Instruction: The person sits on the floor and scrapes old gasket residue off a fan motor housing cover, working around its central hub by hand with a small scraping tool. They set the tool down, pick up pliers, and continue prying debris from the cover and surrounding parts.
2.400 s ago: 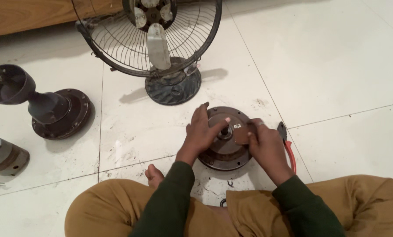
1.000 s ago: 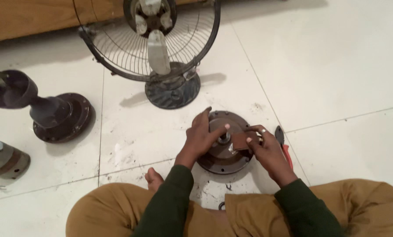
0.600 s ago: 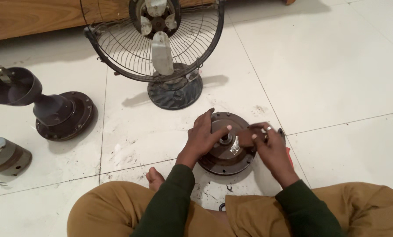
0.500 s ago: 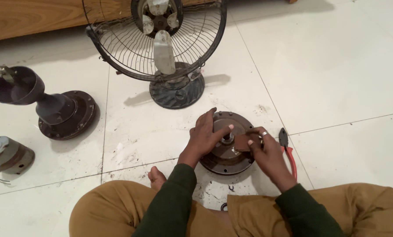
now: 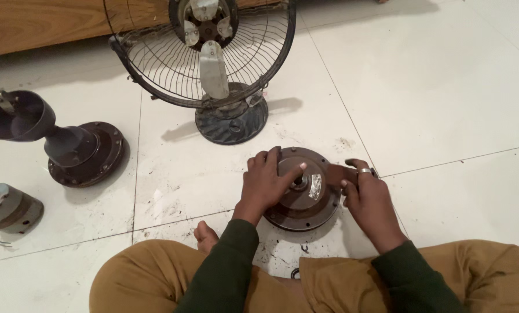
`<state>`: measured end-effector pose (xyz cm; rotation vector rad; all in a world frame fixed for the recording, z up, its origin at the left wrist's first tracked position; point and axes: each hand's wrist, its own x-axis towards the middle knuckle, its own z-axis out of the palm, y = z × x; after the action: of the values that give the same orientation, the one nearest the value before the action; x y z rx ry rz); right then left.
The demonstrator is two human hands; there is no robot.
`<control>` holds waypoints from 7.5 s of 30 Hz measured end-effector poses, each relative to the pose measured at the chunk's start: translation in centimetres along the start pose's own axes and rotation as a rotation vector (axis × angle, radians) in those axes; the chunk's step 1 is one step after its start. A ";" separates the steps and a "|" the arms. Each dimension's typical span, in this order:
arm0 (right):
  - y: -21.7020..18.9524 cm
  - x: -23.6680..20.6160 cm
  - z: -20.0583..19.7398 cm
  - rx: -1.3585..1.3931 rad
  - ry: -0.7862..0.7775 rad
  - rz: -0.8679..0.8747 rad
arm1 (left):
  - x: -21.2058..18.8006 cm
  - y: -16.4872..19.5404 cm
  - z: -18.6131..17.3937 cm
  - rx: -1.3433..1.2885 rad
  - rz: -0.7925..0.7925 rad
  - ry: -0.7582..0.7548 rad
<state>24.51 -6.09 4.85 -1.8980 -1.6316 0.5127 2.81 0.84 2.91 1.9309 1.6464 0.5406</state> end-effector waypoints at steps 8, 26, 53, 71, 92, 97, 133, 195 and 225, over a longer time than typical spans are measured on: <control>-0.8 -1.5 1.5 -0.320 0.238 -0.271 | -0.6 -0.5 -1.6 0.056 -0.100 0.082; 0.1 -5.2 3.6 -0.348 0.097 -0.449 | 0.2 -1.2 1.8 0.141 0.113 -0.038; -0.5 -4.0 4.7 -0.334 0.212 -0.553 | -0.6 -0.5 2.3 0.212 -0.004 0.083; 0.2 -1.0 4.9 0.026 0.158 -0.216 | 0.6 -2.7 2.8 0.063 0.267 0.172; 0.2 -1.9 4.8 0.180 0.167 -0.189 | 1.8 -2.5 0.6 0.049 0.391 -0.047; -0.2 1.1 6.1 0.182 0.178 -0.263 | 2.1 -2.8 0.3 0.048 0.417 -0.076; 2.4 -3.7 5.9 0.159 0.162 -0.217 | 1.6 -1.3 -1.0 -0.068 0.317 -0.078; 0.3 -0.4 3.8 -0.058 0.117 -0.214 | -4.5 -0.7 0.7 -0.057 -0.256 0.341; 1.0 -1.6 -0.8 0.442 0.398 -0.008 | -1.0 -3.0 0.8 -0.342 -0.181 0.635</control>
<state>25.48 -7.84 4.66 -1.5425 -1.1555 0.4168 0.83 0.08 0.41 1.4153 1.9096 1.3629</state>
